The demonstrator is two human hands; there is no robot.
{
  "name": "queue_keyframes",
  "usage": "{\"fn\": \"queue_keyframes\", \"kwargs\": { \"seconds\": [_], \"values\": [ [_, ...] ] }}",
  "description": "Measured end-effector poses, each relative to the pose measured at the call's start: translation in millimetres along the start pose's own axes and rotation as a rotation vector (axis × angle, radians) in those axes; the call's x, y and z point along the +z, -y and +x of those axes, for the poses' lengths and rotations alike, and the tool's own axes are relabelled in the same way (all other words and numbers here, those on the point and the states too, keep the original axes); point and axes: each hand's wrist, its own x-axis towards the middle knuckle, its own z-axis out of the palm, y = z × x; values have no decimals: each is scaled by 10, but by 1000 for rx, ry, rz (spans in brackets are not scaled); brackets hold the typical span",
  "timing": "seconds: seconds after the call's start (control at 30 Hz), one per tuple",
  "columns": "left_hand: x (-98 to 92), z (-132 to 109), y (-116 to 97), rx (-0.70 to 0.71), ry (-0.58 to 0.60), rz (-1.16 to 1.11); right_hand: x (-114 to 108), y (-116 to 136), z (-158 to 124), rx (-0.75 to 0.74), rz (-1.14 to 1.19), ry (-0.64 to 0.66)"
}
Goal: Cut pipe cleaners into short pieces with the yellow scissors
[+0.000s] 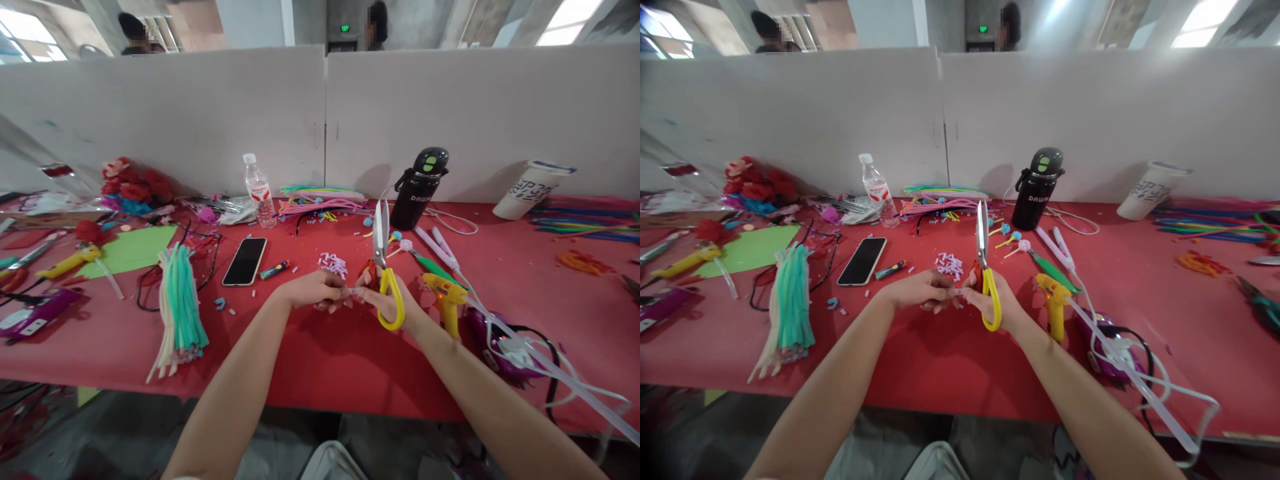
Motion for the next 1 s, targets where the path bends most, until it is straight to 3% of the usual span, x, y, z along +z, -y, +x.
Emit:
{"fn": "queue_keyframes", "kwargs": {
  "seconds": [0.13,0.33,0.43,0.63,0.8,1.0],
  "values": [
    [-17,45,40,29,-150,40,-27,2,7,20,-20,-19],
    [-145,110,152,141,-666,134,-52,191,-65,155,-175,-26],
    [-200,108,177,205,-831,76,-43,255,-88,198,-246,-42],
    [-260,75,219,268,-912,-20,-40,166,-85,230,-328,-25],
    [-237,63,204,297,-990,96,-72,118,-87,154,-559,5],
    [-120,32,100,338,-1021,234,-57,175,-93,182,-623,49]
  ]
}}
